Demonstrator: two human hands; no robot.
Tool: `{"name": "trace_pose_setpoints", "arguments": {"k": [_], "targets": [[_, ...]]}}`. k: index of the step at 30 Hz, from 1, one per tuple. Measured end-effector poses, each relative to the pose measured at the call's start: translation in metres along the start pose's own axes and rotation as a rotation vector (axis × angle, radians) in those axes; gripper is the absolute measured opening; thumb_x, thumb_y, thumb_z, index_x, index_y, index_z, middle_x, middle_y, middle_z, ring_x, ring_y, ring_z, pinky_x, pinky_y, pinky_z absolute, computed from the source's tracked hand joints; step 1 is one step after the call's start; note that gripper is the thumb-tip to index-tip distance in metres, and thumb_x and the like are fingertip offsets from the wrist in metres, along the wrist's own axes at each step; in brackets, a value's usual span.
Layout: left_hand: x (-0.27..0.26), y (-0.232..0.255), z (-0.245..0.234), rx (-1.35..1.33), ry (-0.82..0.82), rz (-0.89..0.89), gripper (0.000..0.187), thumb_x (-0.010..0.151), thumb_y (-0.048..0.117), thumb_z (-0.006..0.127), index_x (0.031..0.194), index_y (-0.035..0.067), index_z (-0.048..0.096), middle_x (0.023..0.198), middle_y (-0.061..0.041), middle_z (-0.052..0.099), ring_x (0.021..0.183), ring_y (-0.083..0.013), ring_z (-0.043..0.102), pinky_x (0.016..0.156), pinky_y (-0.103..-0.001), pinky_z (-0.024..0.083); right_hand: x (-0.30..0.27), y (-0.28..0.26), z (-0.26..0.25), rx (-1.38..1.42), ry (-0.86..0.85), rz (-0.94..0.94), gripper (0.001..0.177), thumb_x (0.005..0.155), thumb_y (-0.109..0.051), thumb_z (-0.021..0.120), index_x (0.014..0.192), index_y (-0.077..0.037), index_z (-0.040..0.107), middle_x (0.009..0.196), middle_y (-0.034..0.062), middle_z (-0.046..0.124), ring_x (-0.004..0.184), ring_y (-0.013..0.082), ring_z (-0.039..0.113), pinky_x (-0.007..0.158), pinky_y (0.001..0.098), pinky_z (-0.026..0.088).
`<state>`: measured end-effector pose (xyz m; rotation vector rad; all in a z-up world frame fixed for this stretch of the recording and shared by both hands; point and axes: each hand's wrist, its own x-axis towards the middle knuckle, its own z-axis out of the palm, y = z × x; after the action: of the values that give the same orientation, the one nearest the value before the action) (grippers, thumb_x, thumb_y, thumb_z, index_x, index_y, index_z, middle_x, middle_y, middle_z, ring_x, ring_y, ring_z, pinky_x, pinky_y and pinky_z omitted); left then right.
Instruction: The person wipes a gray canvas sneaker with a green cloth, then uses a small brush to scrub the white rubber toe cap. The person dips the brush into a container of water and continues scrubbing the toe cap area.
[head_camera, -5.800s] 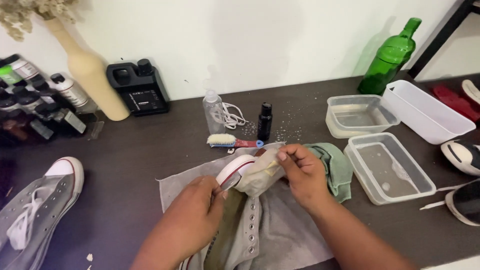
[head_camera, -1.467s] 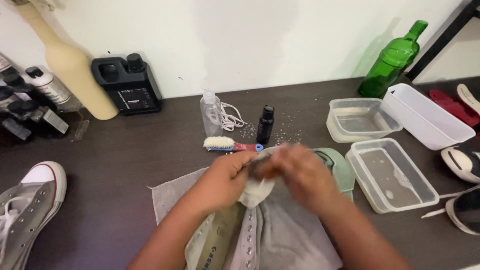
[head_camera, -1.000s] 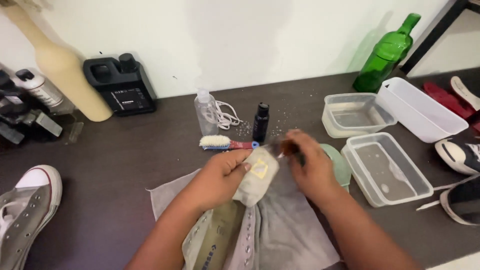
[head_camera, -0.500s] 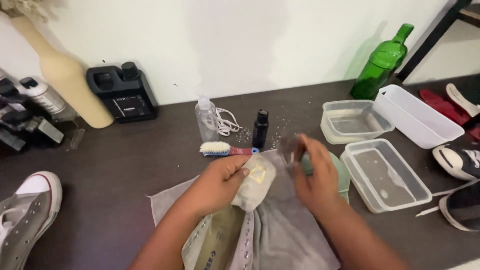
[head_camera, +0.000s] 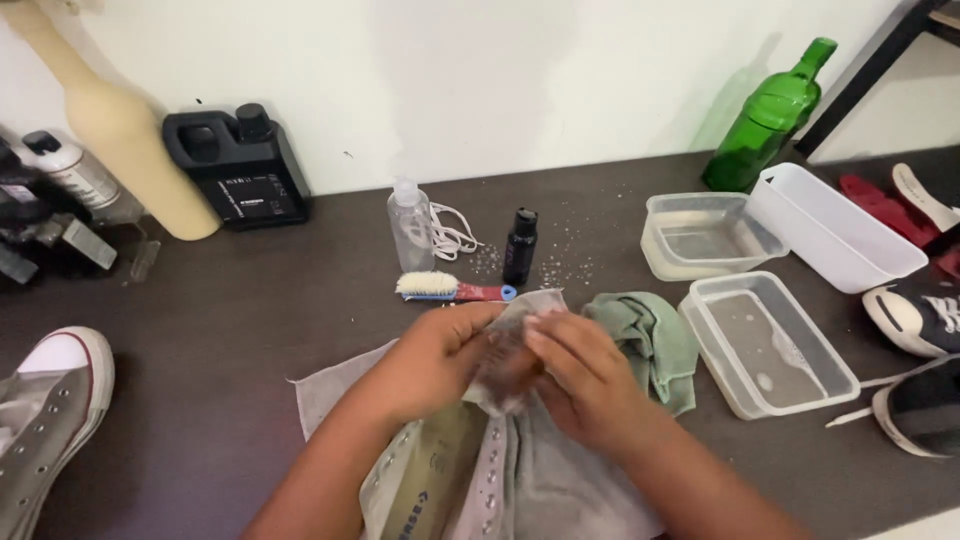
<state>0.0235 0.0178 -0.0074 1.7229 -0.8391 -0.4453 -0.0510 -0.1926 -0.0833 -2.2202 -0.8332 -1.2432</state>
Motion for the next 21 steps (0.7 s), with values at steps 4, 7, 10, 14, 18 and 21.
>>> {"name": "trace_pose_setpoints", "arguments": {"k": [4,7,10,14,18,21], "targets": [[-0.001,-0.021,0.003,0.004,0.02,-0.02,0.044,0.101,0.004,0.05,0.14,0.002,0.069,0.132,-0.027,0.074,0.129,-0.0468,0.066,0.11,-0.059,0.049,-0.009,0.044,-0.012,-0.069,-0.091,0.194,0.046,0.094,-0.004,0.062,0.138,0.008,0.062,0.112,0.0259,0.072,0.099,0.0489,0.072,0.083,0.0614,0.057],[0.0,-0.005,-0.002,0.011,0.034,-0.025,0.043,0.101,0.007,0.051,0.139,0.0,0.07,0.13,-0.028,0.075,0.13,-0.0472,0.065,0.11,-0.059,0.05,-0.004,0.045,-0.016,-0.217,0.05,0.173,0.062,0.092,-0.007,0.069,0.149,0.01,0.055,0.124,0.0257,0.067,0.107,0.0474,0.068,0.093,0.0564,0.054],[-0.005,-0.001,0.001,0.036,0.029,-0.031,0.044,0.101,0.004,0.051,0.14,0.006,0.071,0.131,-0.022,0.076,0.129,-0.0422,0.067,0.109,-0.056,0.051,-0.004,0.016,-0.004,0.052,0.06,0.042,0.056,0.09,-0.016,0.066,0.138,0.013,0.058,0.097,0.0222,0.068,0.078,0.0422,0.067,0.074,0.0558,0.053],[-0.005,-0.01,0.0,0.049,-0.011,-0.021,0.043,0.101,0.004,0.05,0.139,0.002,0.07,0.131,-0.027,0.075,0.133,-0.0497,0.061,0.115,-0.06,0.044,-0.01,0.033,0.004,-0.091,-0.041,0.175,0.052,0.095,-0.014,0.066,0.142,0.009,0.06,0.121,0.0293,0.071,0.102,0.0522,0.07,0.086,0.0609,0.054],[0.002,-0.021,0.001,0.045,0.001,-0.023,0.043,0.102,0.005,0.051,0.14,0.005,0.071,0.133,-0.023,0.075,0.135,-0.0421,0.062,0.117,-0.056,0.044,-0.013,0.043,-0.012,-0.181,0.045,0.418,0.062,0.094,-0.021,0.074,0.148,0.006,0.058,0.122,0.026,0.067,0.113,0.0487,0.067,0.097,0.0536,0.053],[0.001,-0.003,-0.005,0.051,-0.059,-0.058,0.028,0.11,0.012,0.049,0.114,0.015,0.076,0.083,0.007,0.058,0.074,-0.0084,0.046,0.07,-0.025,0.04,-0.025,0.003,-0.007,-0.018,-0.044,0.329,0.061,0.094,-0.029,0.073,0.148,-0.007,0.054,0.138,0.0157,0.065,0.128,0.0321,0.066,0.112,0.0444,0.052]]}}
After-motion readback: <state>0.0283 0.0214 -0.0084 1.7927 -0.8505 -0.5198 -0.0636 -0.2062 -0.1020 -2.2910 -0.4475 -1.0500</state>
